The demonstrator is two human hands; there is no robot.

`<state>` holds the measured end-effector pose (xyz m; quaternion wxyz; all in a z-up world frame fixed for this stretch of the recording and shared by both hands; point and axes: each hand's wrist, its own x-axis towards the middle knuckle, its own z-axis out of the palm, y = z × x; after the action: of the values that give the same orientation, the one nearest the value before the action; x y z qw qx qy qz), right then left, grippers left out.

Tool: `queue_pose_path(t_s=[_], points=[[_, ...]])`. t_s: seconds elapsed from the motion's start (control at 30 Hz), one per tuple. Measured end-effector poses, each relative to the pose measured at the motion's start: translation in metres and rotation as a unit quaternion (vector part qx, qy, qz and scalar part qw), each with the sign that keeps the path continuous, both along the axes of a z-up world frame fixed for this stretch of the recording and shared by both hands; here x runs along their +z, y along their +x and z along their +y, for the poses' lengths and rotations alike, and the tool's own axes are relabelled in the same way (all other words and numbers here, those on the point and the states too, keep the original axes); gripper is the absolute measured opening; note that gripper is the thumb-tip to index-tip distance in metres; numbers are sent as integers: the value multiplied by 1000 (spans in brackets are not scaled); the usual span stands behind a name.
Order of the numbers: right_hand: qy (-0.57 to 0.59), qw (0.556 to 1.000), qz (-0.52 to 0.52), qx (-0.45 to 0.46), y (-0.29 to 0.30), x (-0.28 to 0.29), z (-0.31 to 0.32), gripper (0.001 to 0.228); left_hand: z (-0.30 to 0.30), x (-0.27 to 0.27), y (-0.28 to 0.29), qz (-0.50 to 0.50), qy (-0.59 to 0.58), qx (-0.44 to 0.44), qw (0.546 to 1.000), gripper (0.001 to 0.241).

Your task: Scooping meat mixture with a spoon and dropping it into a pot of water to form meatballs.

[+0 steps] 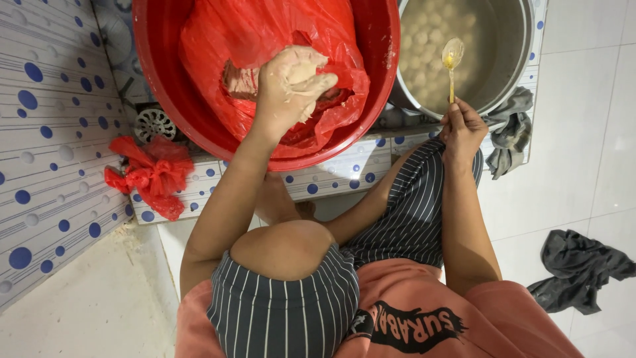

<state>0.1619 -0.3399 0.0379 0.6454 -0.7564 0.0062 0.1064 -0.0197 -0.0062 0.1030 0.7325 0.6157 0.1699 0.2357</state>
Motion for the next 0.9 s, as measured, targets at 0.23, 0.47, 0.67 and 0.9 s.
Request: queue_pose_path(t_s=[0.23,0.47,0.67,0.9], points=[[-5,1000,-8,1,-1,0,-2,21,-2,-11,-2,141,46,43,988,25],[-47,993,-83,63,-25,50,28,22,3,-1,-4,69,-33,-1,997,15],[-136,926,-288,202,-62,102,65,16,-1,1,0,19,-12,5,1000,32],[-200,795,-472,325,-102,140,110,23,-4,-27,5,107,54,20,993,31]])
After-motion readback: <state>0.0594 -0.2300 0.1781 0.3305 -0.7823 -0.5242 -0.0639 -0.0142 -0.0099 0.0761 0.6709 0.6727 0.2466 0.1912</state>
